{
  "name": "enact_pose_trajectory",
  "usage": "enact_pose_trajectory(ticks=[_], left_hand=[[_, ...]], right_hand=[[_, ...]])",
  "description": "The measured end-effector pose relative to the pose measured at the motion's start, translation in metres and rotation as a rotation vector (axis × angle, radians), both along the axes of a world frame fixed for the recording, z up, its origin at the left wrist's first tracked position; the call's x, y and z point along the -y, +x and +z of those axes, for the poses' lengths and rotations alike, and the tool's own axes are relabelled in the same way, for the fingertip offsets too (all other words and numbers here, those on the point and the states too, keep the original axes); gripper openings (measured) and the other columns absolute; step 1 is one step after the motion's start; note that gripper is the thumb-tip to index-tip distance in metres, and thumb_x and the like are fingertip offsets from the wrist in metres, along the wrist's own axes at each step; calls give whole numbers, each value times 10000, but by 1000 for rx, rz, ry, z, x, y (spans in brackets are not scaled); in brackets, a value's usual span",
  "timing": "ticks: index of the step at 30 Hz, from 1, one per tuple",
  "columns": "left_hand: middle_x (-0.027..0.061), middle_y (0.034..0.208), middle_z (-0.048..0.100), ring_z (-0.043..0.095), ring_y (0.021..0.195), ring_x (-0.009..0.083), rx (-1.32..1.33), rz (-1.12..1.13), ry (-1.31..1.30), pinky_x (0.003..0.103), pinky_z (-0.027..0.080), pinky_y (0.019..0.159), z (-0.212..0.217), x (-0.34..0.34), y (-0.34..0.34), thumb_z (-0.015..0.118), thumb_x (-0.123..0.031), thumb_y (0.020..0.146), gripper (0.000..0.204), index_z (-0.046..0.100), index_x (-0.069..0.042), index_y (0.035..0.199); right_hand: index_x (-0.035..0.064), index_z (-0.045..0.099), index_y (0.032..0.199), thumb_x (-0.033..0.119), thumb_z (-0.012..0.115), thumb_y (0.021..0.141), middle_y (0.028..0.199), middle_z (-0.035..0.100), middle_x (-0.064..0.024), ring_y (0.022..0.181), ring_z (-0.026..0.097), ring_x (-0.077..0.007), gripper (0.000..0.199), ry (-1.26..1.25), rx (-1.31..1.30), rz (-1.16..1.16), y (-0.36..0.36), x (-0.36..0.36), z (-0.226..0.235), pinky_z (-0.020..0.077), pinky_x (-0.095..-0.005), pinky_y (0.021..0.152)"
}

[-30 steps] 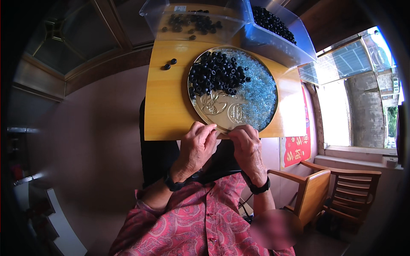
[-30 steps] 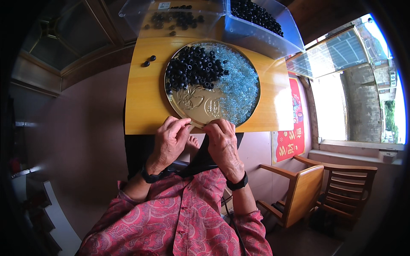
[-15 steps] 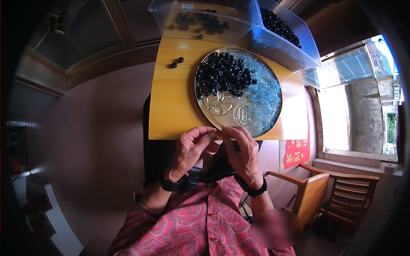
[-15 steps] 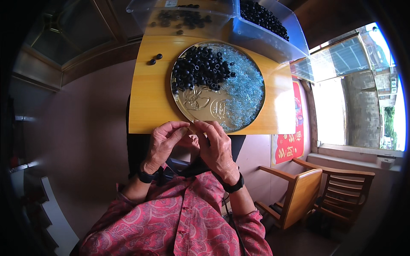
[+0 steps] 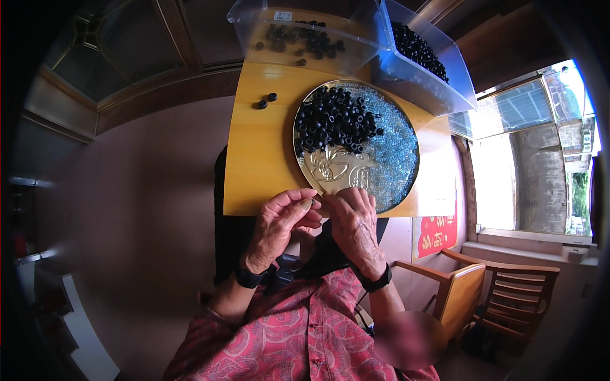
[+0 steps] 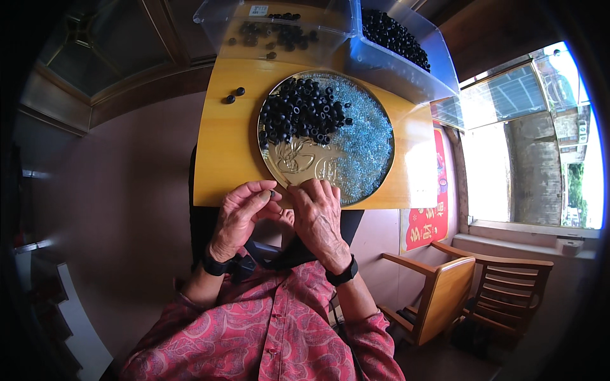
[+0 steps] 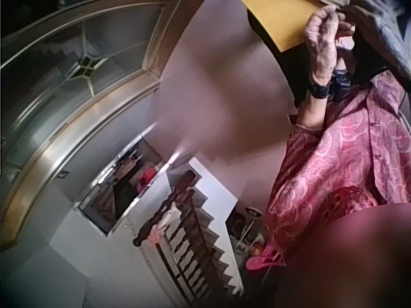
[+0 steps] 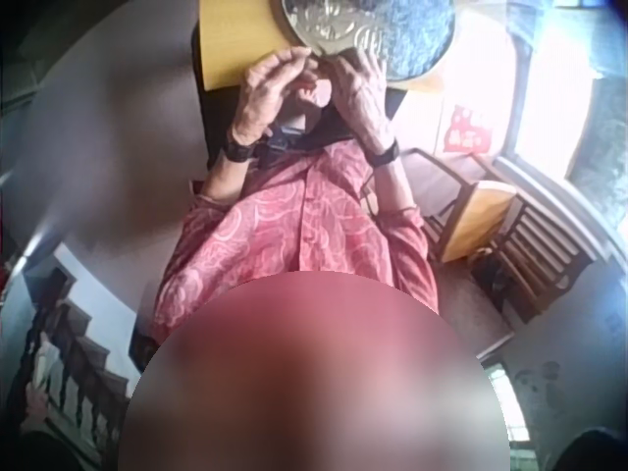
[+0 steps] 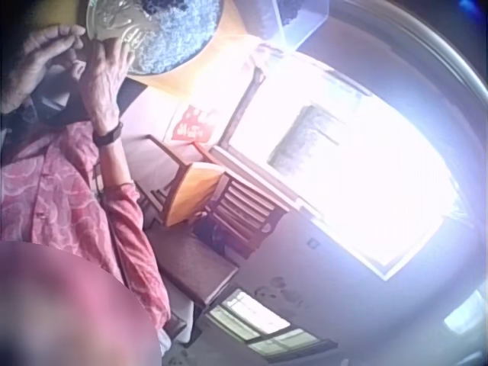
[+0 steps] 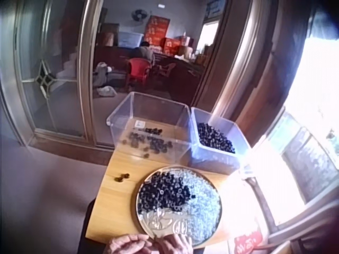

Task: Removing flash and inspecting small black rubber or plastic rings at a table.

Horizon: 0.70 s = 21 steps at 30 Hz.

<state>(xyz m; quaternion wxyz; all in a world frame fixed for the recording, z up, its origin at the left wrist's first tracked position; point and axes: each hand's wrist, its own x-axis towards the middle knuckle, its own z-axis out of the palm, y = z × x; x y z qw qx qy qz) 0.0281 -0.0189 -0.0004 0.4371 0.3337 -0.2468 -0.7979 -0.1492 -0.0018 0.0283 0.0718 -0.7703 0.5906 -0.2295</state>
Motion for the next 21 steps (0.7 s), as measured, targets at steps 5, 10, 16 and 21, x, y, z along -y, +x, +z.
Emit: enact_pose_trajectory(ticks=[5,10,16,21], left_hand=[[113,993,682,690,801,163,-54,-4,9,309,596,712,-4,1,3,573,-179,992,248,612,-19,1177],[113,973,685,699,777,172,-71,-5,15,317,599,689,-2,4,4,555,-201,1003,252,604,-25,1176],[117,968,694,690,777,146,-93,21,31,291,593,711,-2,3,0,578,-161,986,226,626,-23,1157],[108,968,702,689,762,140,-100,33,35,288,589,709,-2,2,3,591,-148,976,209,635,-31,1144]], right_hand=[[65,665,957,127,683,795,894,549,-98,865,541,-295,174,22,-6,-33,-1,2,-3,392,-408,758],[66,633,924,130,680,811,870,547,-106,844,543,-301,138,42,-15,-47,-4,2,-5,393,-415,756],[70,620,947,112,623,799,862,545,-109,835,543,-301,154,45,-44,-36,-8,1,0,382,-414,764],[66,619,916,134,636,790,844,534,-109,847,539,-297,144,39,-107,-22,-8,0,0,384,-419,752]])
